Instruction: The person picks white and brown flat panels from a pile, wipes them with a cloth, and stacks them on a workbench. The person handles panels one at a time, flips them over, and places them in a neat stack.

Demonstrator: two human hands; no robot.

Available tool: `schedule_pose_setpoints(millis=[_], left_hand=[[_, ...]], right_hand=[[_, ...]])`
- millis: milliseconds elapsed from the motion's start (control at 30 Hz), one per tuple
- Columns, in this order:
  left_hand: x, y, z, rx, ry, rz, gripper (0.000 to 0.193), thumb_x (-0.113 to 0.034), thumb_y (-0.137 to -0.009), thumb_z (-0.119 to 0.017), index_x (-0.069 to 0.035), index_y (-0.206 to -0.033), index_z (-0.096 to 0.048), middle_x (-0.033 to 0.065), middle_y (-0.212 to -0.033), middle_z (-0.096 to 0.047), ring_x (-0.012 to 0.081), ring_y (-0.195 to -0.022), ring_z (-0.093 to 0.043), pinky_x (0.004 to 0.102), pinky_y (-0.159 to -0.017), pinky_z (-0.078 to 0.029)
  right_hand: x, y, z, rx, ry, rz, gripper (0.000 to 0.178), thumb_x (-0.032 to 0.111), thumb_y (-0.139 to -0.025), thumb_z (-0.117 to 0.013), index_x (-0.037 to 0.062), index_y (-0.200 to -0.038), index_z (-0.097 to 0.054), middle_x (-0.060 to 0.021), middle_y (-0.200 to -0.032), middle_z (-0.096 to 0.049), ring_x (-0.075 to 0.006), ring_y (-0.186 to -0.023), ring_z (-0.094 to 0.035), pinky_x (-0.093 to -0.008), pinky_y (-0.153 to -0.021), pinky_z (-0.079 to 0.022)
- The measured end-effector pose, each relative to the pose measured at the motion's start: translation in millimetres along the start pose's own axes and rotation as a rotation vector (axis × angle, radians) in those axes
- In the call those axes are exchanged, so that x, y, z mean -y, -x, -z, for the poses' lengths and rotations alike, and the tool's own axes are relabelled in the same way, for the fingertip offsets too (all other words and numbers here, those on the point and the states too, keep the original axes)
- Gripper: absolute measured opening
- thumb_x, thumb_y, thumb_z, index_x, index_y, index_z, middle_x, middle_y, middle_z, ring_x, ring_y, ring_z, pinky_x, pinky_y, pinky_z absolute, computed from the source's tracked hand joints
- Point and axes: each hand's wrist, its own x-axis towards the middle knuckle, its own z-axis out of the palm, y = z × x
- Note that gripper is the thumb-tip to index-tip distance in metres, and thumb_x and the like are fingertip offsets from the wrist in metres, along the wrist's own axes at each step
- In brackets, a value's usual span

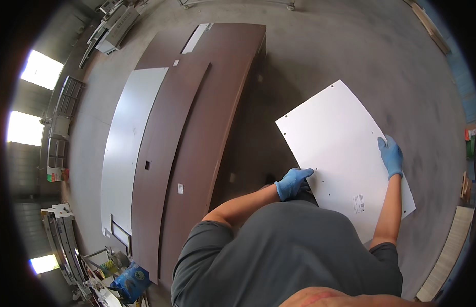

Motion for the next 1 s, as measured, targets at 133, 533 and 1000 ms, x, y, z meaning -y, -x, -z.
schedule_pose_setpoints(millis=[133,533,1000], left_hand=[[-116,-83,-17,-0.033,-0.039,-0.037,0.055,-0.033,-0.098,-0.071,0.005,-0.133,-0.054,0.0179,-0.115,-0.062,0.027,-0.096,-0.065,0.0424,-0.08,-0.06],[-363,-224,-99,-0.048,0.321,-0.135,0.05,-0.038,-0.097,-0.071,0.002,-0.126,-0.063,0.015,-0.112,-0.068,0.0259,-0.101,-0.065,0.0364,-0.088,-0.055],[-649,-378,-44,-0.375,0.523,-0.365,0.035,-0.035,-0.097,-0.07,-0.001,-0.105,-0.066,0.0102,-0.088,-0.067,0.0223,-0.074,-0.065,0.0364,-0.058,-0.052]], right_hand=[[24,-152,-13,-0.02,-0.008,0.036,0.056,0.049,-0.099,-0.062,0.0053,-0.134,-0.068,-0.0209,-0.127,-0.071,-0.0388,-0.117,-0.068,-0.0432,-0.099,-0.054],[162,-554,1,0.155,-0.011,0.356,0.055,0.05,-0.098,-0.06,0.005,-0.127,-0.071,-0.0207,-0.121,-0.073,-0.0387,-0.115,-0.069,-0.0427,-0.098,-0.054],[415,-895,-75,0.35,-0.111,0.589,0.057,0.045,-0.096,-0.068,0.0034,-0.135,-0.067,-0.0177,-0.132,-0.071,-0.0343,-0.122,-0.068,-0.0397,-0.103,-0.052]])
